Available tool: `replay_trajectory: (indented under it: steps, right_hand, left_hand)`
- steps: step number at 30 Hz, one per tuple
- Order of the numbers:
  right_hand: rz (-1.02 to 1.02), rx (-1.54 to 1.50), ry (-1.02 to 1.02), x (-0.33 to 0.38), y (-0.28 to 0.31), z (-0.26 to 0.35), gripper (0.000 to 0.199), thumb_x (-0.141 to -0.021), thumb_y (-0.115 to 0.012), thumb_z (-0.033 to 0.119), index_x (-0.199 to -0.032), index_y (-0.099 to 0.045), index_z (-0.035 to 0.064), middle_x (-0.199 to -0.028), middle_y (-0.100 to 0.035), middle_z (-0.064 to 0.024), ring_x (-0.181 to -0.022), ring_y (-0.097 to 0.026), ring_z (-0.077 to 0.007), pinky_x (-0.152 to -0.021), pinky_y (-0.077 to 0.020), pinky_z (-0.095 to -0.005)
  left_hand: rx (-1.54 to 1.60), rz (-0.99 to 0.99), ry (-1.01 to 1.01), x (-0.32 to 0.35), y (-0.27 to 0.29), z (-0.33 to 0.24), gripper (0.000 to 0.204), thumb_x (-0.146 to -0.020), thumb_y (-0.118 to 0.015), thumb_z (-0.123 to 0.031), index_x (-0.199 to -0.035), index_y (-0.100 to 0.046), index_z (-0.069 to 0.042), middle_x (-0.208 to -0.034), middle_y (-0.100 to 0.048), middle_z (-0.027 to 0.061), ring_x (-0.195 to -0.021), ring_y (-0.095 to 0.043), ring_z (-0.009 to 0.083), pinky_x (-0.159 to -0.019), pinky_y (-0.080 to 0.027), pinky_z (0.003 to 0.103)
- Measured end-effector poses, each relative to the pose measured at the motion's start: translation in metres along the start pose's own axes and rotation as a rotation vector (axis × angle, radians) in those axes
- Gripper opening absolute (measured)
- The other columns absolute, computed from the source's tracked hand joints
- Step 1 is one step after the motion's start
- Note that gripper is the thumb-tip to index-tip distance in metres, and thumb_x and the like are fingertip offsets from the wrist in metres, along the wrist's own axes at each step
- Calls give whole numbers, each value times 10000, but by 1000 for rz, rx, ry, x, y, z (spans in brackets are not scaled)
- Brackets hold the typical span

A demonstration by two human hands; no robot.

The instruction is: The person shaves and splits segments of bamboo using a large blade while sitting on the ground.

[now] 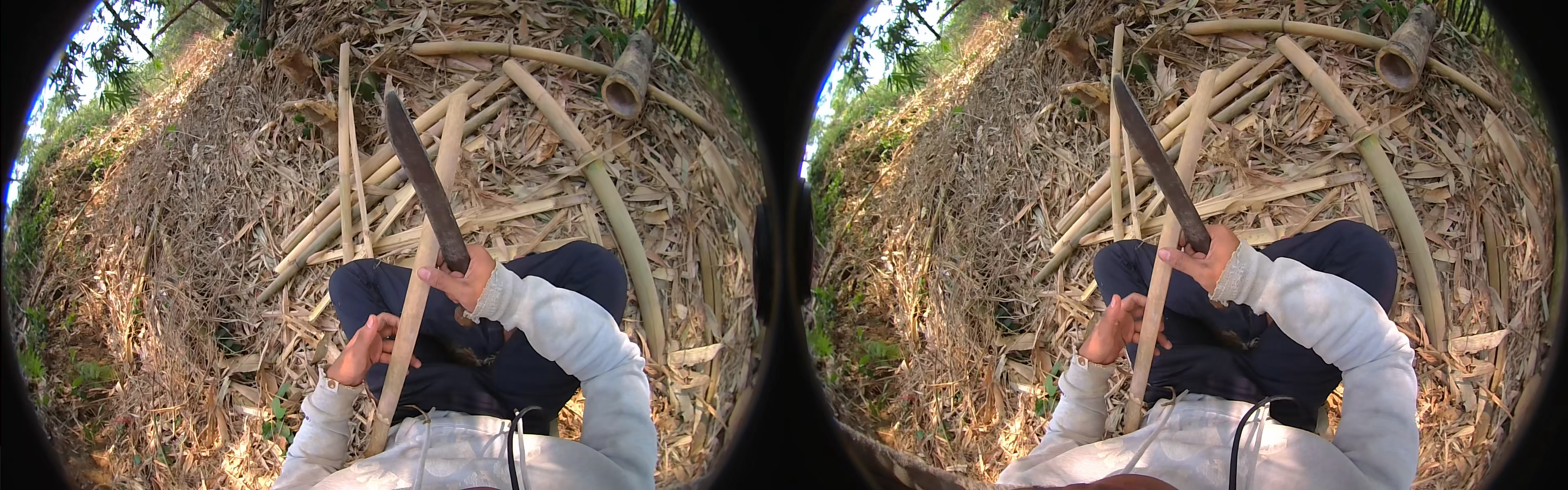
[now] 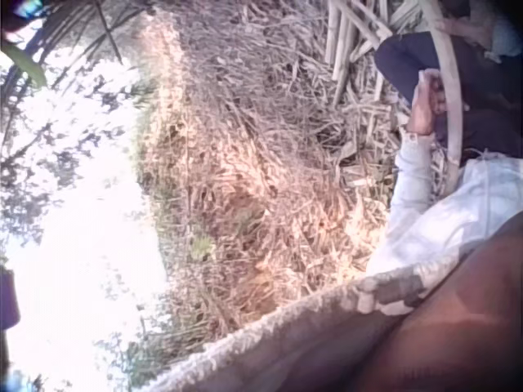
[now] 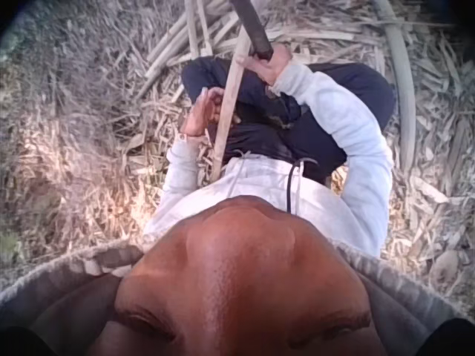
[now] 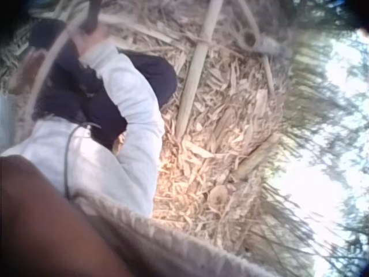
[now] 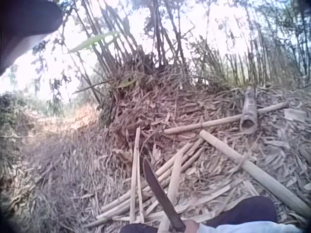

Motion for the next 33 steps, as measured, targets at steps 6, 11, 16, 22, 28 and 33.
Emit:
replay_trajectory:
  steps: [6, 11, 16, 22, 28, 33]
  right_hand:
    - [-37, 175, 161, -5, 2, -5, 433, -889, -684, 460, -829, -647, 33, -544, -479, 0, -499, -446, -103, -498, -392, -275]
    - [-111, 708, 504, 8, 11, 6, 560, -923, -551, 570, -818, -601, 22, -649, -575, -134, -577, -609, -317, -532, -479, -388]
    - [-38, 926, 684, 18, 0, 13, 588, -876, -576, 612, -829, -579, 26, -726, -589, -146, -602, -627, -342, -516, -505, -405]
    - [-68, 988, 780, 30, -22, 16, 603, -824, -606, 656, -810, -645, 54, -743, -612, -120, -535, -638, -301, -460, -518, -367]
    - [-219, 965, 496, -3, 24, 2, 576, -854, -590, 623, -788, -588, 50, -711, -596, -152, -585, -615, -364, -510, -504, -411]
    - [-173, 1066, 592, 19, -3, 8, 586, -901, -525, 617, -812, -569, 40, -727, -603, -158, -632, -624, -368, -528, -490, -420]
  left_hand:
    - [-21, 54, 79, -34, -28, -20, 640, -1003, -220, -619, -991, -499, -43, -644, -483, 43, -391, -444, 123, -367, -377, 227]
    - [-79, -136, -39, -42, -32, -14, 574, -1033, -215, -554, -912, -474, -57, -606, -414, 23, -353, -336, 102, -336, -300, 220]
    - [119, -49, -26, -23, -32, -18, 534, -1042, -215, -527, -882, -454, -76, -656, -432, 54, -368, -366, 140, -348, -315, 231]
    - [450, 298, 126, -30, -30, 10, 636, -931, -244, -742, -803, -436, -149, -618, -354, -11, -354, -289, 86, -321, -221, 224]
    - [444, 230, 85, -12, -40, -1, 633, -954, -140, -715, -822, -363, -137, -568, -289, -25, -337, -205, 59, -322, -168, 223]
    - [484, 239, 152, -12, -41, -4, 638, -932, -174, -747, -817, -361, -148, -554, -279, -18, -344, -207, 61, -326, -150, 224]
Point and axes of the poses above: each hand's wrist, its own x-axis away from the middle knuckle, its own y-axis out of the back of the hand, z = x × y, the point moved 4 cm from there along -x, towards the middle knuckle
